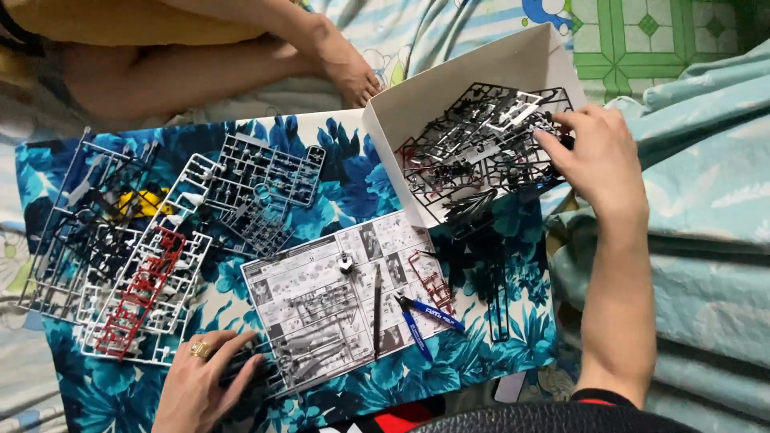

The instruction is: The person organizes plastic model kit sprues on a bed, referencing an instruction manual. They use pliers to cut small parts from the sprues and place them into a box.

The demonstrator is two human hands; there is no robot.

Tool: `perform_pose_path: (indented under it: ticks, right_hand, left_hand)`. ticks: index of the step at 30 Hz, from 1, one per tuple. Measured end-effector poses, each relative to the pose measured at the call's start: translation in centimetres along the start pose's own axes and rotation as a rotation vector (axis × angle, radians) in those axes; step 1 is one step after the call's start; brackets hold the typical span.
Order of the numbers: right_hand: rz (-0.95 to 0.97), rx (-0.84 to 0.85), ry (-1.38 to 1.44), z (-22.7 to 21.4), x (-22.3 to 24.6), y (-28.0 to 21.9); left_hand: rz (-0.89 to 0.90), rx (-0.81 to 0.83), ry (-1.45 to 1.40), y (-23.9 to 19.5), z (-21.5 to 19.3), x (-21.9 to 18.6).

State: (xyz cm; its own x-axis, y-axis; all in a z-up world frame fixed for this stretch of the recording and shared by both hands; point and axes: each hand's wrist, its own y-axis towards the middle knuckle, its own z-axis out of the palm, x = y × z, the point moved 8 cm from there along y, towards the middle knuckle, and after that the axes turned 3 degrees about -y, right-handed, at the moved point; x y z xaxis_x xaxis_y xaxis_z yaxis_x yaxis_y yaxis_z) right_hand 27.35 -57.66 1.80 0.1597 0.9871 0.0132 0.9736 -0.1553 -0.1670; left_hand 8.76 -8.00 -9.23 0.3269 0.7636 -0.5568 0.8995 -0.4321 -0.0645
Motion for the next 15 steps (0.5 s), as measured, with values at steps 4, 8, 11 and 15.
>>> perform_pose_path:
  ticks: [4,8,11,15]
  right_hand:
    - [0.071,0.174,-0.081,0.7,0.5,1.7]
    - [0.141,0.261,0.038,0.2,1.3,2.0]
    - [0.110,0.271,-0.055,0.9,1.0,2.6]
    - [0.036,0.311,-0.132,1.7,0.5,3.1]
  left_hand:
    - [-0.040,0.005,0.005,0.0,0.4,0.8]
    - [-0.051,0.002,-0.029,0.1,0.5,0.9]
    - [-0.062,0.010,-0.028,0.2,0.6,1.1]
    - [-0.053,-0.013,-0.036,0.5,0.3,0.8]
